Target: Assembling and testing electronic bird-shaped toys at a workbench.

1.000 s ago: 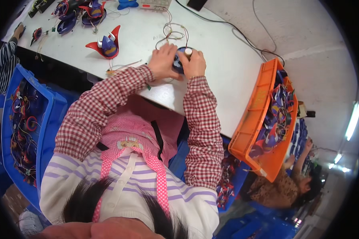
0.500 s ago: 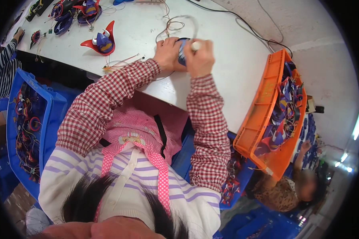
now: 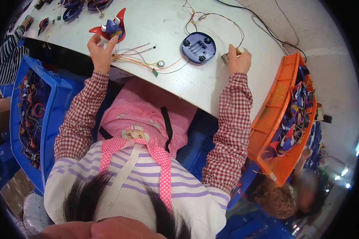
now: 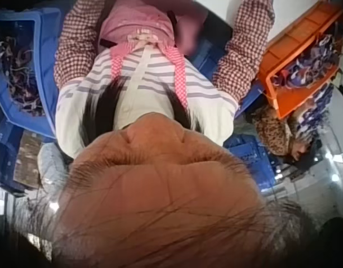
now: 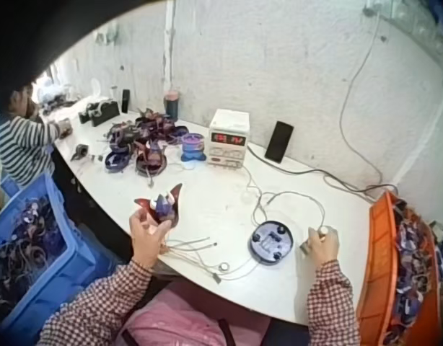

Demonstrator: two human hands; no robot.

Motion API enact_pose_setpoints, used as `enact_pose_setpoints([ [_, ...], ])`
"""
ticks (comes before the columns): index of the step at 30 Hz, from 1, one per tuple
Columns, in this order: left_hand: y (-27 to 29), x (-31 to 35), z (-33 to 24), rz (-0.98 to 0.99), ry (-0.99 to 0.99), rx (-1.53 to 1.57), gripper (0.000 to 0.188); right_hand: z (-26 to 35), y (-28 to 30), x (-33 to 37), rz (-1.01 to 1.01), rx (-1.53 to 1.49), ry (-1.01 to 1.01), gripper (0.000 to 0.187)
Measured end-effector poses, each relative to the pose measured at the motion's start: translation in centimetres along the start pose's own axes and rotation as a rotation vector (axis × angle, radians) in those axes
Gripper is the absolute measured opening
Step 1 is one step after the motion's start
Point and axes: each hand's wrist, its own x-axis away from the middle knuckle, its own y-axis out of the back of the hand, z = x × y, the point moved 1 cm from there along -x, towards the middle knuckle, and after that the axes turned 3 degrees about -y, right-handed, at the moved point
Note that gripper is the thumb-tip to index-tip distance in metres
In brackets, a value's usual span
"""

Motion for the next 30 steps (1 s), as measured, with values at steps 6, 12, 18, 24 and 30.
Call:
enact_pose_setpoints([
  [6, -1.4, -2.3, 0.4, 0.068, 0.031, -0.273, 0.086, 9.6, -4.6, 10.7, 0.084, -0.17, 0.743, 0.044],
  [12, -2.1, -4.3, 0.5, 0.135, 0.148, -0.445, 0.092, 16.5, -11.4, 15.4, 0.253, 0.239, 0.869, 0.048],
  [18, -1.8, -4.0, -0.4, 0.159, 0.262, 0.039, 0.064, 18.8, -15.6, 14.1, 0.392, 0.169, 0.949, 0.044],
  [24, 0.3, -4.7, -2.8, 0.197, 0.323, 0.537, 0.059, 19.9, -12.9, 11.5, 0.557, 0.062, 0.804, 0.018],
  [30, -3.7, -3.8, -6.8, 0.623, 0.401, 1.15, 0.055, 15.6, -4.1, 4.8, 0.442, -0.743, -0.099, 0.019],
])
